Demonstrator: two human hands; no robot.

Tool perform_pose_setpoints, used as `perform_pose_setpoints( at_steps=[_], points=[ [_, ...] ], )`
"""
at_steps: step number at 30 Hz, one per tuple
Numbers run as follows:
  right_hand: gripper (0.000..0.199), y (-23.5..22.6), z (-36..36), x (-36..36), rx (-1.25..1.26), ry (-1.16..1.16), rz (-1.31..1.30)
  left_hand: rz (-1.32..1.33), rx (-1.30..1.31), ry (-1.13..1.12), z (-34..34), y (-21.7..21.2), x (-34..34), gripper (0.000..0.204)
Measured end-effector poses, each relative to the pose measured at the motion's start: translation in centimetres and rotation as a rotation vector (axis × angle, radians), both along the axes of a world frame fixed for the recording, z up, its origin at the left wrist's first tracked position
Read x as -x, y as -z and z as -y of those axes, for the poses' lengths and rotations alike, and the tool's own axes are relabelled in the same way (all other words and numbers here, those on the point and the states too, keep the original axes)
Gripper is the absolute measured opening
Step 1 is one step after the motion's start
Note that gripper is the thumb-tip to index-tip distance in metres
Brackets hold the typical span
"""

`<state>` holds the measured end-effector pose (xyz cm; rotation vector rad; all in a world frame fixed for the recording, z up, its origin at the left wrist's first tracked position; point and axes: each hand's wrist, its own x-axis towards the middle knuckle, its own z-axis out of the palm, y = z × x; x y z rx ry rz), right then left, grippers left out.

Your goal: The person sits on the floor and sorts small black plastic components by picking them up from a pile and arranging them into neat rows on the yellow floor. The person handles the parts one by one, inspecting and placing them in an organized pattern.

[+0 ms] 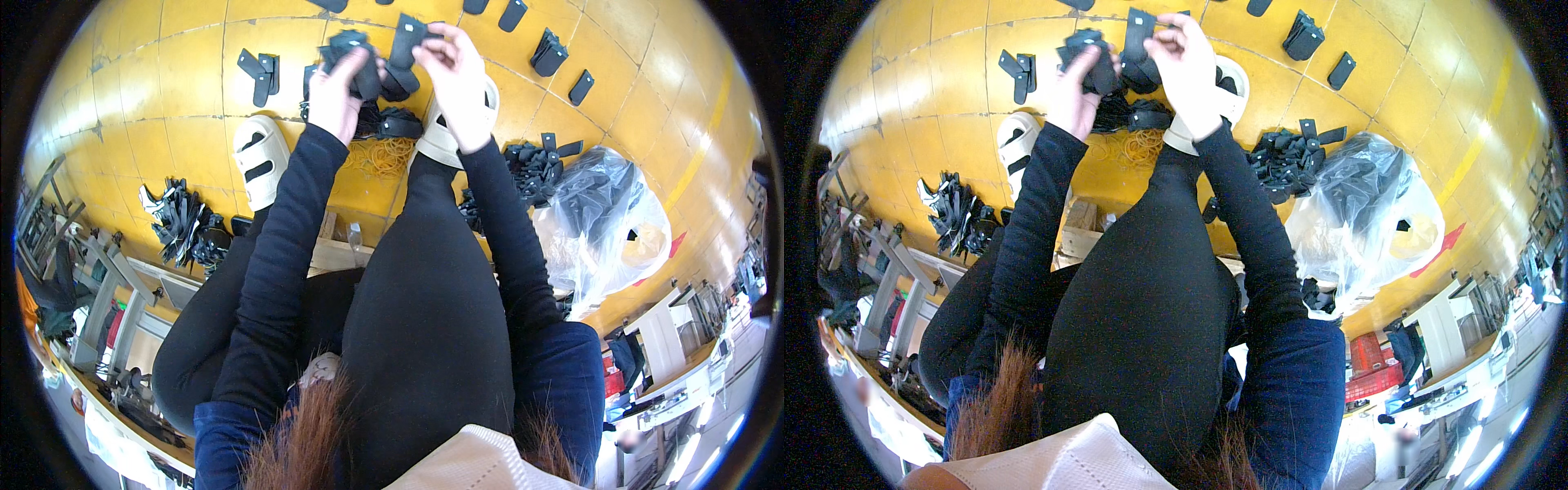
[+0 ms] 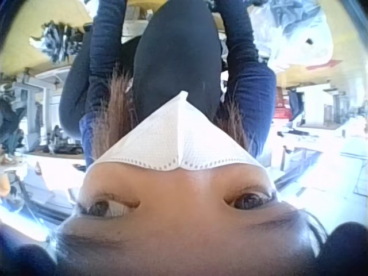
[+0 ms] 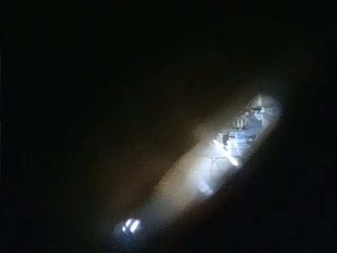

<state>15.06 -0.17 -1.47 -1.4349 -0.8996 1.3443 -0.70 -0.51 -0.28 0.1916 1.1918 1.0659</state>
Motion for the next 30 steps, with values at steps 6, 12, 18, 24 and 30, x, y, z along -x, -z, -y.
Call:
perform_pose_setpoints(
  at_steps=[6, 12, 18, 24, 30],
  points=[
    [0.021, 7.5, -8.1, 5.5, -0.200, -0.115, 0.293, 0.025, -0.112, -0.059, -1.5, -1.2, 3.3, 0.035],
    [0.021, 11.9, -12.7, 8.4, -0.302, -0.194, 0.392, -0.062, -0.173, -0.119, -1.6, -1.9, 2.9, 0.024],
    [0.027, 2.1, -6.1, 5.9, -0.089, -0.340, -0.160, -0.059, -0.106, -0.182, -0.3, -0.5, 3.7, 0.021],
    [0.027, 1.7, -2.0, 4.2, -0.027, -0.236, 0.061, -0.021, -0.055, -0.083, 0.0, -0.2, 2.3, 0.026],
    [0.021, 3.7, -7.5, 6.0, -0.117, -0.179, 0.194, 0.024, -0.107, -0.130, -0.5, -0.1, 4.9, 0.034]
  ],
)
